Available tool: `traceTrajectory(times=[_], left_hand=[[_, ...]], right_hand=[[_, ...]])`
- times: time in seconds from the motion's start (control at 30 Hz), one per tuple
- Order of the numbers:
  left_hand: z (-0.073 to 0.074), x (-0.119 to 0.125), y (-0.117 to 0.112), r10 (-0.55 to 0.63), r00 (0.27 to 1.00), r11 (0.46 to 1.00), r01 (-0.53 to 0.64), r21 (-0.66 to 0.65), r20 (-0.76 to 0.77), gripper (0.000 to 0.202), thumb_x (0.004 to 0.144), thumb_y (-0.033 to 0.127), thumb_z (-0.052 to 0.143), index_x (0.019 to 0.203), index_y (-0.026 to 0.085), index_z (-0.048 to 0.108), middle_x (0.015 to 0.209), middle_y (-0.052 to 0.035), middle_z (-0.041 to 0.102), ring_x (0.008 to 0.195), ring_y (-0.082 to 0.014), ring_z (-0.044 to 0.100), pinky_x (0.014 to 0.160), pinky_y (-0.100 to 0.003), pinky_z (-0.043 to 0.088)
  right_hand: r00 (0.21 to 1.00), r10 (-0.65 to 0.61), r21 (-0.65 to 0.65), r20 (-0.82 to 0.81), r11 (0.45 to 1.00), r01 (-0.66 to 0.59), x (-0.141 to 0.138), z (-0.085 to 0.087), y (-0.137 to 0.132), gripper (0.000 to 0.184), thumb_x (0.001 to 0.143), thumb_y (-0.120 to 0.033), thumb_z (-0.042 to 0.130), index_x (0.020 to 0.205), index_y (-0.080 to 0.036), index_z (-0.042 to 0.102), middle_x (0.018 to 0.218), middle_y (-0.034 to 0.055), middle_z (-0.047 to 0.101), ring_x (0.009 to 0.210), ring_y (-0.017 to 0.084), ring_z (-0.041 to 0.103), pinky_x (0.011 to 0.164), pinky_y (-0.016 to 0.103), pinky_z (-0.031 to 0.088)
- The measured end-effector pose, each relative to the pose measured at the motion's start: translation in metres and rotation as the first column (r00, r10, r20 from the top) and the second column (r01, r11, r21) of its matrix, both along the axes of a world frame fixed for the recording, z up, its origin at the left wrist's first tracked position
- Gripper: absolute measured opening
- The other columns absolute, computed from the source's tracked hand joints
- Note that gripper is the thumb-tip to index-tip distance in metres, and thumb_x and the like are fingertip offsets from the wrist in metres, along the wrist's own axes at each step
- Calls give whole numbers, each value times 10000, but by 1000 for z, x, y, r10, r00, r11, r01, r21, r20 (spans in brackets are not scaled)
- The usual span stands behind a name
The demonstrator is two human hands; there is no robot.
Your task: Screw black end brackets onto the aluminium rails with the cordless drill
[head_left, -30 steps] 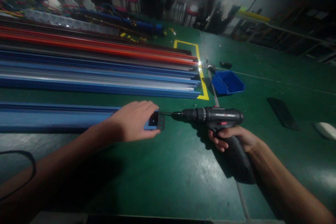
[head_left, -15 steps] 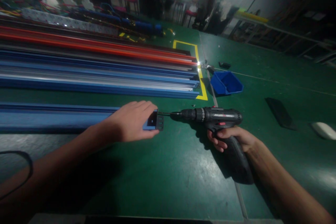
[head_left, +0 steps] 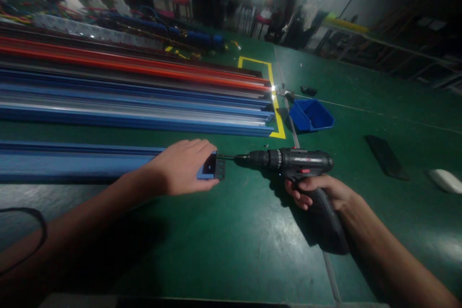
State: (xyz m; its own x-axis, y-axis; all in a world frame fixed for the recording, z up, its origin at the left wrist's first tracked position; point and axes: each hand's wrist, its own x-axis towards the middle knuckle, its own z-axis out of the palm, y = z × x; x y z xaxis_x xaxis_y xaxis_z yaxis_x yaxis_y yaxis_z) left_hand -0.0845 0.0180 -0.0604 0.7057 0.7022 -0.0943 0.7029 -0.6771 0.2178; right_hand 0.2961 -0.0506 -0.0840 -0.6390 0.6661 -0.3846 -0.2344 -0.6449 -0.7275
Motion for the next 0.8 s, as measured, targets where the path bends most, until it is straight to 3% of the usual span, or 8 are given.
traceTrajectory(times=[0.8], left_hand=[[0, -1, 1, 0, 1000, 1000, 1, -10, 9, 586, 878, 591, 593, 1254, 142, 590, 1182, -163, 676, 1073, -333, 650, 894, -441, 494]], right_hand=[[1000, -11, -2, 14, 1000, 11, 0, 1, -1, 156, 866, -148, 743, 991, -55, 729, 814, 65, 699, 581, 82, 611, 624, 230, 610]])
